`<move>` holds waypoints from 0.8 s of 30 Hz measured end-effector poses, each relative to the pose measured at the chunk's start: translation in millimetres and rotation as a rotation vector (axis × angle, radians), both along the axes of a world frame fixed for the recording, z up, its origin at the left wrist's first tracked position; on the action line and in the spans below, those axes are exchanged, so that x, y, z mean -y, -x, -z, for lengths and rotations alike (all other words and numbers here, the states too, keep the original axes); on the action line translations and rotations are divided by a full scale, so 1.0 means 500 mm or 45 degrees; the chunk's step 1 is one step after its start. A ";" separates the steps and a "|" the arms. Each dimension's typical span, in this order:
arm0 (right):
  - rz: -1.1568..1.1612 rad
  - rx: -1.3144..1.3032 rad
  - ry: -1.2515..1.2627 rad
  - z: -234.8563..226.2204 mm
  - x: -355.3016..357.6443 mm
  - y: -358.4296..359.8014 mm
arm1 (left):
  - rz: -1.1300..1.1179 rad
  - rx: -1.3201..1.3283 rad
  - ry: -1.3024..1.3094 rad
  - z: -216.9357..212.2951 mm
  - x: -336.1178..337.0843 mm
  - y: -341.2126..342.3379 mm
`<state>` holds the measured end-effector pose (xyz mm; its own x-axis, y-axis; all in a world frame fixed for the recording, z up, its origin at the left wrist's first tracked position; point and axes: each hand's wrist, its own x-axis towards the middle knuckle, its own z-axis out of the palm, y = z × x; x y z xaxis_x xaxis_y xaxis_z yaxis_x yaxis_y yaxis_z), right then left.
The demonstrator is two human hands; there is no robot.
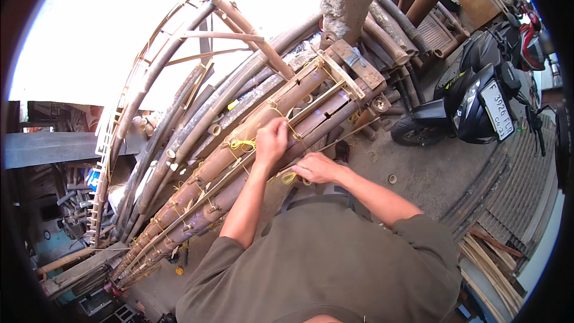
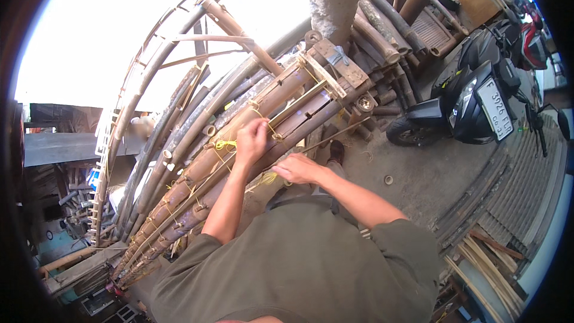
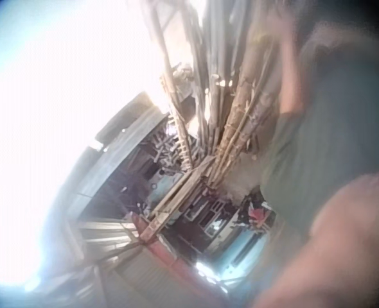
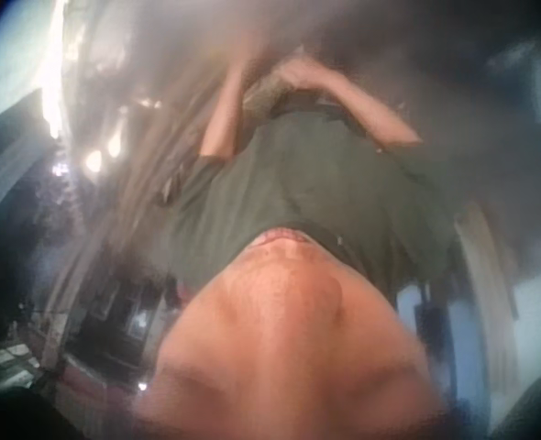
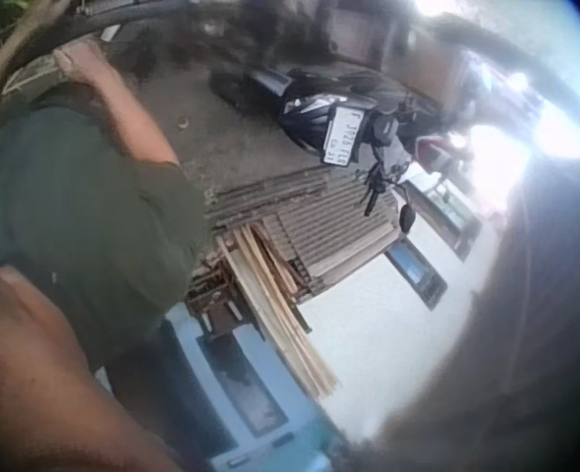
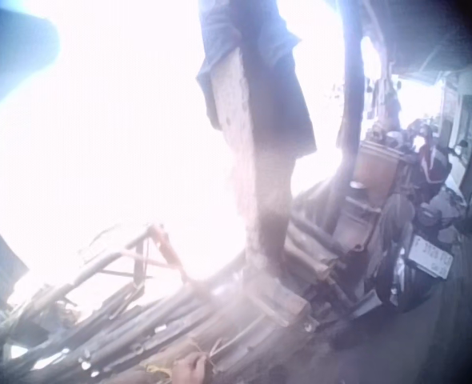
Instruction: The person repeatedly picks thin bamboo strips from the floor and ties them around a horizontal rack of larger bamboo poles using yellow string. The person works along the length of the rack, securing each strip with knots.
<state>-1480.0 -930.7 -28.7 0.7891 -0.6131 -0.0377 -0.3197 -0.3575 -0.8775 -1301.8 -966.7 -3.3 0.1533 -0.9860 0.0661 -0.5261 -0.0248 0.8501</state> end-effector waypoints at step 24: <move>1.634 1.817 -1.048 -0.086 0.217 0.181 | -0.010 0.531 -0.189 -0.004 0.202 0.298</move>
<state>-1570.4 -1039.2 14.2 -0.2516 -0.8746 -0.4144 0.8759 -0.0236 -0.4820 -1450.7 -1067.4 -1.3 0.1508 -0.9884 -0.0187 -0.8228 -0.1360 0.5518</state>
